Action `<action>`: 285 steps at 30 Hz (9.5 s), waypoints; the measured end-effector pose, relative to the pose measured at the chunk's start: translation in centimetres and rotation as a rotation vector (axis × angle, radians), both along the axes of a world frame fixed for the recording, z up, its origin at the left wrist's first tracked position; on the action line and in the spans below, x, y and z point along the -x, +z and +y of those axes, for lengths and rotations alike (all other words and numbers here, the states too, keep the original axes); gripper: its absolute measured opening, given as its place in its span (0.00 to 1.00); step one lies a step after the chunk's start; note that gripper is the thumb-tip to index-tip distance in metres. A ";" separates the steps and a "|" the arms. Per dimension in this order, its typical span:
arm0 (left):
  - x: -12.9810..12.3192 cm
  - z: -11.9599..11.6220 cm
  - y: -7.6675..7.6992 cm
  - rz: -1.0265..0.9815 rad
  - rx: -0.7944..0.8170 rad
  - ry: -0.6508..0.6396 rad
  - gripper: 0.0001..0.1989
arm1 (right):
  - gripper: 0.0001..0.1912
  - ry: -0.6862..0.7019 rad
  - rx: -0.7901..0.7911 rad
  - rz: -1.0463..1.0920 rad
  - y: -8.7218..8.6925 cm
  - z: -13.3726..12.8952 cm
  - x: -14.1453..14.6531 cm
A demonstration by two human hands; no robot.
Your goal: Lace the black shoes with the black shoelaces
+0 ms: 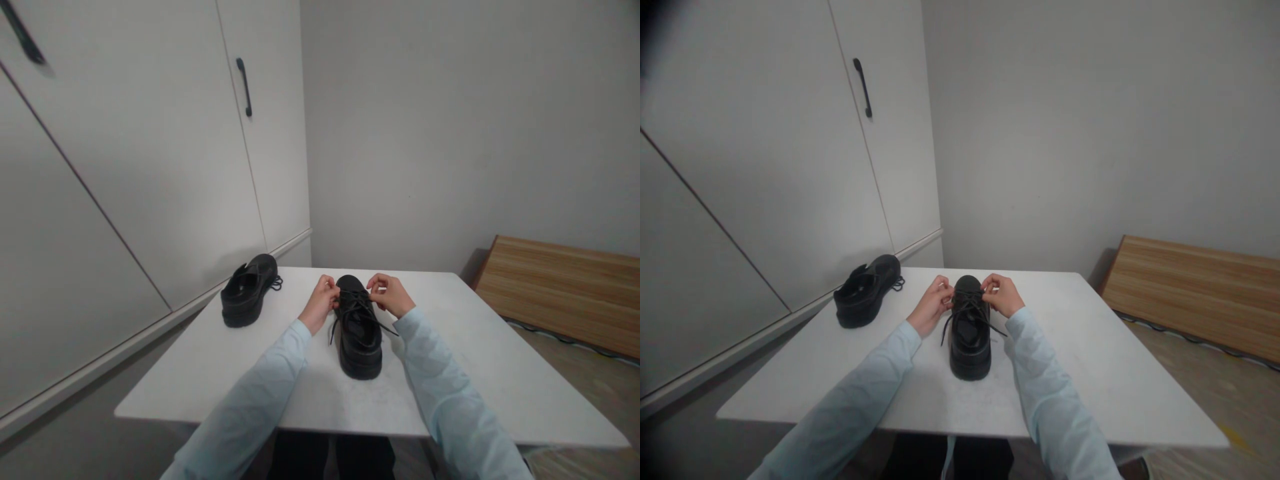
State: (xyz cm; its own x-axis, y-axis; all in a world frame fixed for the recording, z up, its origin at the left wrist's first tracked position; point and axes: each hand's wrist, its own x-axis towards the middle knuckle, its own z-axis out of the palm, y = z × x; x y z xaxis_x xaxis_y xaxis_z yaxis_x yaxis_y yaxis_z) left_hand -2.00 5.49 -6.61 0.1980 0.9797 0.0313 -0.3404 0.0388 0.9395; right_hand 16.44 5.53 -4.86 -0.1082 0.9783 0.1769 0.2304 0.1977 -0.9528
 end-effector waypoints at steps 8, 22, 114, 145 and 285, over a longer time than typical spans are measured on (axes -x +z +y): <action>0.4 1.2 -0.7 -0.269 0.291 -0.022 0.14 | 0.09 -0.055 0.047 -0.052 -0.5 0.3 -0.3; 0.8 1.4 -0.9 -0.247 0.375 0.003 0.16 | 0.09 -0.029 0.183 -0.001 -0.9 0.4 -0.9; 2.9 0.5 0.7 0.830 -0.548 0.105 0.07 | 0.08 0.102 0.137 -0.162 0.0 0.0 -1.6; 3.2 0.5 0.2 0.948 -0.373 -0.026 0.08 | 0.08 0.102 0.368 -0.245 -0.3 0.3 -1.5; 3.2 1.6 -1.5 1.098 -1.074 -0.151 0.28 | 0.06 0.438 -0.343 -1.022 5.0 -3.4 2.3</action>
State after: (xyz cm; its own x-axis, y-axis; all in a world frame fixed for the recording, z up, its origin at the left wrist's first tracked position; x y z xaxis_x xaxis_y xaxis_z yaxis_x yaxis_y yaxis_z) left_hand -5.22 7.07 -8.12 0.6866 0.5612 0.4622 0.4586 -0.8276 0.3237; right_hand 14.10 2.10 0.10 -0.6706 0.7394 0.0603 0.7084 0.6624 -0.2437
